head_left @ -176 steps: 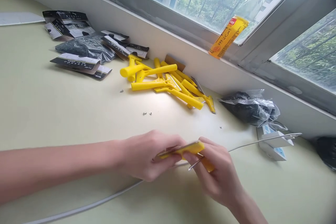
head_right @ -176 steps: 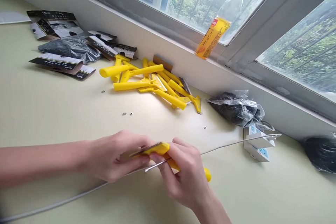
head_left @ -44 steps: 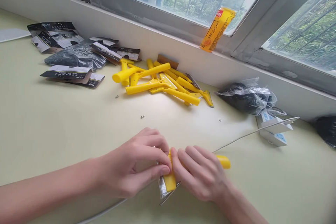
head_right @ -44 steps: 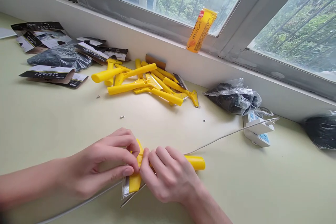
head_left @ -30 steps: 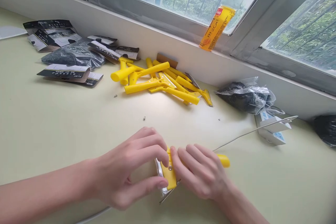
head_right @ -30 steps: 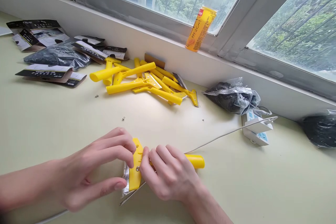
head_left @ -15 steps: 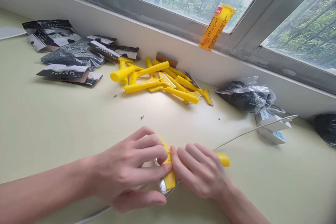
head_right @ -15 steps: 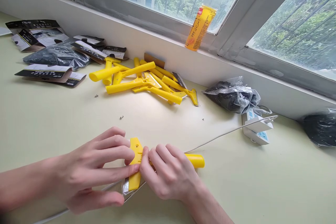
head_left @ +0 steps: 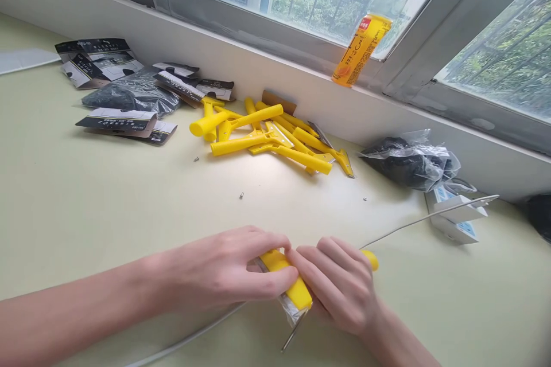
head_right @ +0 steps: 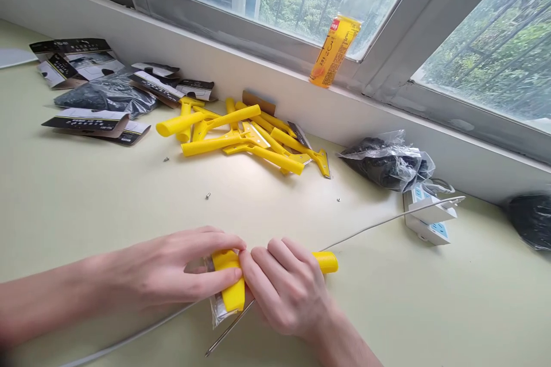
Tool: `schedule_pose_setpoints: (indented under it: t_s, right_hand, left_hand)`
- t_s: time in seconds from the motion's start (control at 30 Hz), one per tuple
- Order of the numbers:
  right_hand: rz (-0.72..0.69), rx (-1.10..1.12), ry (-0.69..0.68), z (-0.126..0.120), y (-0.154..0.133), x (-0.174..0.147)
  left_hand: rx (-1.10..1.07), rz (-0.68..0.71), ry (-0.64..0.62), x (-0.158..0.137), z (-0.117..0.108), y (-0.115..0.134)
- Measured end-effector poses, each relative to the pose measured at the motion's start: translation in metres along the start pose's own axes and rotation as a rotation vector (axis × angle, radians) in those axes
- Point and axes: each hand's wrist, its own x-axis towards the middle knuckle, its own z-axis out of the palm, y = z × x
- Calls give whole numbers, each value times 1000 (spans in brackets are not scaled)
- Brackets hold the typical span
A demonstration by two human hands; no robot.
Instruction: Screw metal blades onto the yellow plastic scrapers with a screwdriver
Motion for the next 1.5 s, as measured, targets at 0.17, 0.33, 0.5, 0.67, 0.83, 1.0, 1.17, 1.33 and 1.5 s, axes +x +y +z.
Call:
schedule_pose_setpoints:
  t_s: [0.17, 0.33, 0.5, 0.67, 0.83, 1.0, 1.17, 1.33, 1.5]
  right_hand:
    - [59, 32, 25, -1, -1, 6]
    - [228, 88, 66, -1, 0, 9]
    - [230, 63, 77, 0, -2, 11]
    - [299, 12, 131, 0, 0, 11]
    - [340, -63, 187, 0, 1, 12]
    - [307, -99, 182, 0, -2, 11]
    - [365, -173, 186, -3, 1, 9]
    - [423, -129, 164, -3, 5, 8]
    - [395, -116, 137, -2, 5, 7]
  left_hand:
    - [-13, 26, 66, -1, -1, 1]
    - [-177, -6, 77, 2, -4, -2]
    - [-382, -8, 78, 3, -1, -5]
    - [-539, -317, 169, 1, 4, 0]
    - [-959, -686, 204, 7, -4, 1]
    - [-1193, -835, 209, 10, -8, -5]
    - [-1250, -855, 201, 7, -8, -7]
    - [-1243, -860, 207, 7, -9, -6]
    - [-1235, -845, 204, 7, -9, -7]
